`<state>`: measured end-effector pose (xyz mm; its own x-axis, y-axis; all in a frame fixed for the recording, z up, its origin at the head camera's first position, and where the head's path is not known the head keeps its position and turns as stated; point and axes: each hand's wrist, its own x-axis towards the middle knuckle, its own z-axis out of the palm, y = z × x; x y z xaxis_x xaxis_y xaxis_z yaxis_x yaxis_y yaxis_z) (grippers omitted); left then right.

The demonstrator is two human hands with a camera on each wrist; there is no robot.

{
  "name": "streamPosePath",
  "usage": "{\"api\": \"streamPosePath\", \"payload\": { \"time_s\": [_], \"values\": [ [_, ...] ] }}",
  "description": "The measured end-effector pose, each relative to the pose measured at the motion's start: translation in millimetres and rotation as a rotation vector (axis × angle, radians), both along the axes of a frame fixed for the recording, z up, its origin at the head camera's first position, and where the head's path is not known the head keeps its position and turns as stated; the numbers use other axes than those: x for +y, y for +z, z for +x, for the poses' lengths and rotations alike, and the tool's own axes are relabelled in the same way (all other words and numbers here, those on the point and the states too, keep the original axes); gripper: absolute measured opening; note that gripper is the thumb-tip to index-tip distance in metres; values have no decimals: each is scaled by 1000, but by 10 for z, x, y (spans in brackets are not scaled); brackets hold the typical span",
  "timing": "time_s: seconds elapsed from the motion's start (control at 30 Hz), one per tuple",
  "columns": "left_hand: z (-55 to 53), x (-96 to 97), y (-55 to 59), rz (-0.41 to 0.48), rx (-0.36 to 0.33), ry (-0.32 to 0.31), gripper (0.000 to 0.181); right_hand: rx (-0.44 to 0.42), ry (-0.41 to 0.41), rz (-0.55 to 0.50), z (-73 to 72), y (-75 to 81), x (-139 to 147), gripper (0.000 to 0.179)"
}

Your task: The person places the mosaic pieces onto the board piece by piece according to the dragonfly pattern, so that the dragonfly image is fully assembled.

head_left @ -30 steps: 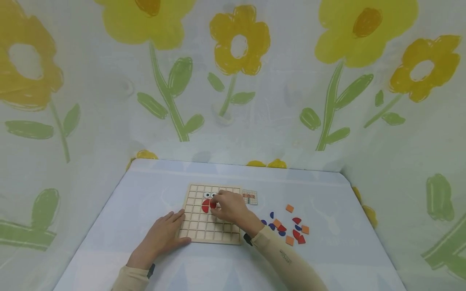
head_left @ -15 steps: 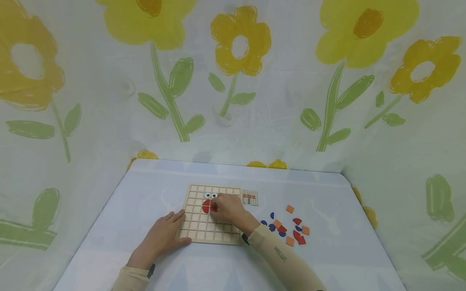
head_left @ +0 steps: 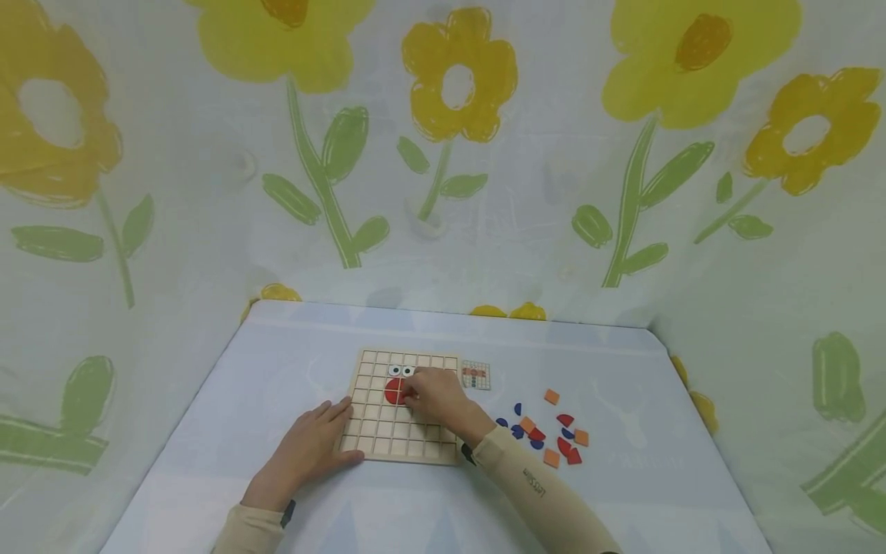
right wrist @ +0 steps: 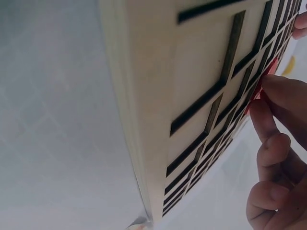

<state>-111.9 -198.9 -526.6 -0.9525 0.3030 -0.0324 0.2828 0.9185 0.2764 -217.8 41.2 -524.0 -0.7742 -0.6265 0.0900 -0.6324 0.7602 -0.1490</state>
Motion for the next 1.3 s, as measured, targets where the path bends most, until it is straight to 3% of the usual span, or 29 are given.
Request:
{"api": "streamPosePath", "payload": {
  "time_s": [0.47,0.73,1.07,1.3],
  "values": [
    [-8,4,-5,0,5,-3,87,-22,-8,-10,25,18,-26,10],
    [-6,9,-12,-3,-27,12,88,-61,-27,-89,80,63,92,11],
    [-2,4,-14,0,-15,12,88,34,-157,-231,146,236,574,24],
    [-13,7,-47,5,-9,7,88,77,-247,-275,112,155,1118,25]
  ]
}}
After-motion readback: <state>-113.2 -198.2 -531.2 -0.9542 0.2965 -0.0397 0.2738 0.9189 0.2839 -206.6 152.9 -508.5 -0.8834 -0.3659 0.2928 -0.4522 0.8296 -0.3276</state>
